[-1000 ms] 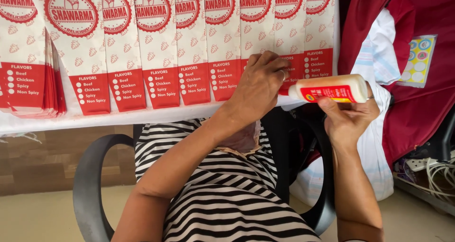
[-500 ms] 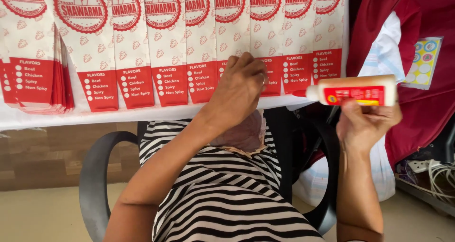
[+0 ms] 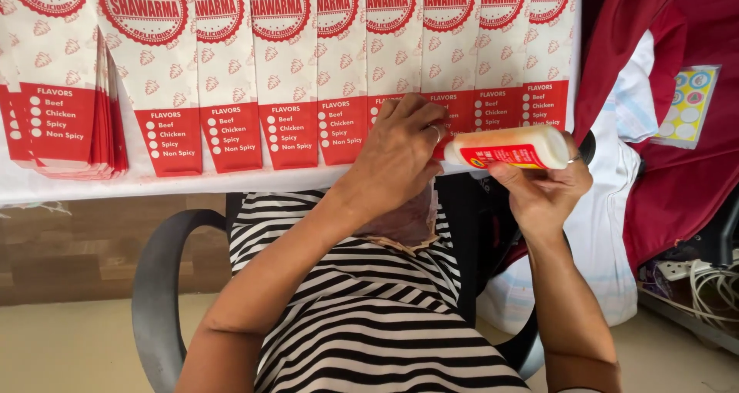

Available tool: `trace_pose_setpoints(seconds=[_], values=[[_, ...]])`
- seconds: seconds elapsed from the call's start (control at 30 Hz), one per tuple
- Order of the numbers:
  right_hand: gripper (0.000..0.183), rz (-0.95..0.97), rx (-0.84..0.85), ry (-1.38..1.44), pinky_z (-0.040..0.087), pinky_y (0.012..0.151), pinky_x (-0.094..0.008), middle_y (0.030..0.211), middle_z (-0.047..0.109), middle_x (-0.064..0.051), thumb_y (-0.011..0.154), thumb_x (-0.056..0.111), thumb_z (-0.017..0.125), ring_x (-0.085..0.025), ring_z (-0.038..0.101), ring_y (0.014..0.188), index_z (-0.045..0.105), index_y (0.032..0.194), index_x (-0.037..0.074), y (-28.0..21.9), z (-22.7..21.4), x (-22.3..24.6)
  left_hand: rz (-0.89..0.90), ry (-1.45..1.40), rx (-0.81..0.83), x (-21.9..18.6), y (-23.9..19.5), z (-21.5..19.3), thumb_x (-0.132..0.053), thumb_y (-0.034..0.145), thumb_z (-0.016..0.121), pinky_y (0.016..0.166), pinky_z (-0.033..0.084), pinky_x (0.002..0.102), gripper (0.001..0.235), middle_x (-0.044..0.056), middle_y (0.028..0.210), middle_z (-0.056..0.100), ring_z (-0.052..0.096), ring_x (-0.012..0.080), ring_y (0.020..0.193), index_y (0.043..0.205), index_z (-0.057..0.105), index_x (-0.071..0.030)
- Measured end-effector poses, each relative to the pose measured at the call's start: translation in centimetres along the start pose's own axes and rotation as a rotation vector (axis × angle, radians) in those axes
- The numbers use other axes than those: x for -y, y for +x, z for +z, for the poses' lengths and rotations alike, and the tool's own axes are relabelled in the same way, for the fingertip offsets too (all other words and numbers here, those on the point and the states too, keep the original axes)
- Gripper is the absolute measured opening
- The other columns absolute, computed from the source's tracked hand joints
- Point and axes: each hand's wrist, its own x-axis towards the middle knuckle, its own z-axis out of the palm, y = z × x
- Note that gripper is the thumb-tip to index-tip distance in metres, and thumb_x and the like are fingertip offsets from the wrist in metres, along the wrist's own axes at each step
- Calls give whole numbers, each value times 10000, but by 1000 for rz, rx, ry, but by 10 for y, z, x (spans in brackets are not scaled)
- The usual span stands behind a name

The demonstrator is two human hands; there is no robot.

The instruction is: The person applies glue and paper labels to shawarma packaging sleeves by hand on a white table.

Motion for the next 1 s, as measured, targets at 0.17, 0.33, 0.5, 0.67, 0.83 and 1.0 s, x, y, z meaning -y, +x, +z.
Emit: trace_pose_setpoints(seconds=[0.17,0.33,0.5,0.67,0.83,1.0], values=[[271,105,-150,-126,568,873,-323,964,678,-71,816,90,918,-169,656,903,711,978,24,0,-20,12,22,12,-65,4,-2,8,-249,743,882,860,443,458,366,76,1157,677,542,326,1096,959,732,6],[428,122,-242,10,597,863,-330,956,666,-43,800,149,919,-151,657,901,644,1106,34,-1,-27,20,-25,-64,-159,2,-2,15,-119,782,831,843,412,454,191,67,1087,681,524,309,1039,876,731,14],[422,143,-259,-6,601,875,-333,967,662,-34,785,144,919,-154,649,918,668,1104,27,-5,-7,16,-31,-103,-198,3,-1,21,116,837,644,809,389,437,114,69,1062,695,520,311,1009,833,733,44],[365,181,-233,66,627,917,-364,1000,698,-51,795,111,908,-177,683,959,687,1077,39,-8,18,17,-19,-84,-189,2,-1,15,139,775,625,796,392,416,174,67,1053,695,527,311,1001,866,727,31],[396,151,-241,97,617,925,-360,1000,697,-44,805,146,906,-169,677,963,669,1107,49,-9,11,12,3,-70,-181,4,0,13,146,736,621,785,384,428,240,76,1084,680,520,318,1000,904,737,19],[319,154,-395,109,635,868,-371,956,714,-49,818,87,911,-152,680,891,711,1062,38,-15,-24,8,127,-157,-178,4,2,0,252,688,583,865,501,411,214,135,1069,620,459,352,1029,839,671,128]])
